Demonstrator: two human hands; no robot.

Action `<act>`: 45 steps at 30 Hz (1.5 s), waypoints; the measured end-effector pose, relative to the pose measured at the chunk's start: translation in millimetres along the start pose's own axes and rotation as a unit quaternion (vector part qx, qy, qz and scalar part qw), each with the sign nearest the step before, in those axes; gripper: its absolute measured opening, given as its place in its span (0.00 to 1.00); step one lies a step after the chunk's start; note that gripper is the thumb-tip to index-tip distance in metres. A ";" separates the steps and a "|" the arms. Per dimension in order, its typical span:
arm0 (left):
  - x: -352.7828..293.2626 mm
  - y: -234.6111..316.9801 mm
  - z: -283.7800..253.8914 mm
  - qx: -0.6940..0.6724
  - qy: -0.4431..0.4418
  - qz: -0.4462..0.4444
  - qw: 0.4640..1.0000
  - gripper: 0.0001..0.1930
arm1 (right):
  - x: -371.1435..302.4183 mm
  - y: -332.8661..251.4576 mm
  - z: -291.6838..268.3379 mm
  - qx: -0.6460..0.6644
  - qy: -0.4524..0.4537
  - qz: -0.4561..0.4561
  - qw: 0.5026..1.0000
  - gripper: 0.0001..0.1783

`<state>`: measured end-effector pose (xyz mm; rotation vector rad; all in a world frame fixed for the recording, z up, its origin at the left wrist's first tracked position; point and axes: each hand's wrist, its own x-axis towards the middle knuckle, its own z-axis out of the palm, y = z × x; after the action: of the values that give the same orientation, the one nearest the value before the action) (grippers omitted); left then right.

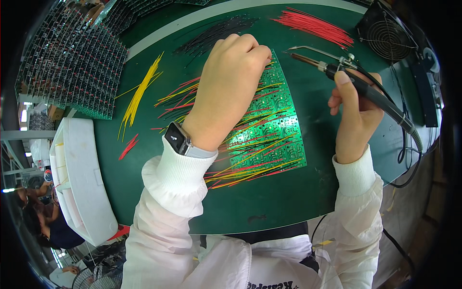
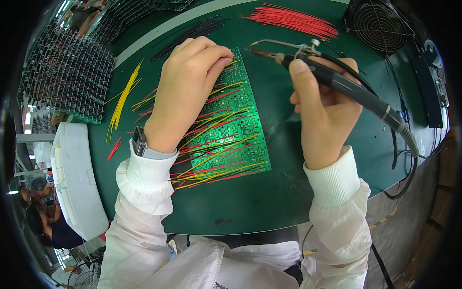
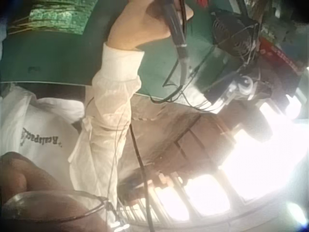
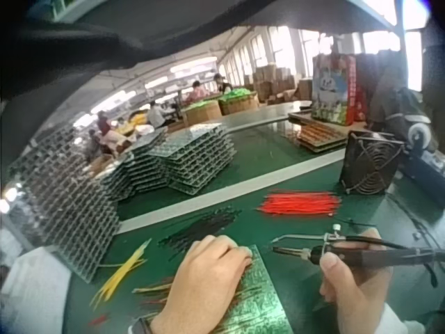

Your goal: The person solders wires onto a circuit board using a soldering iron, places the board onto a stack, and solders more wires onto a new circuit board.

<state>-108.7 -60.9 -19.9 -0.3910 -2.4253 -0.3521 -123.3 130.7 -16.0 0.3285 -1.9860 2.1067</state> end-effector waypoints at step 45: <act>180.1 11.5 51.7 -0.166 -0.218 0.055 0.960 0.06 | 4.0 4.1 -3.7 0.011 0.028 -0.005 1.000 0.11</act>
<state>-267.7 1.4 58.0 -0.8224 -2.7546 -0.6896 -128.4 134.2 -18.9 0.2809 -1.9263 2.1096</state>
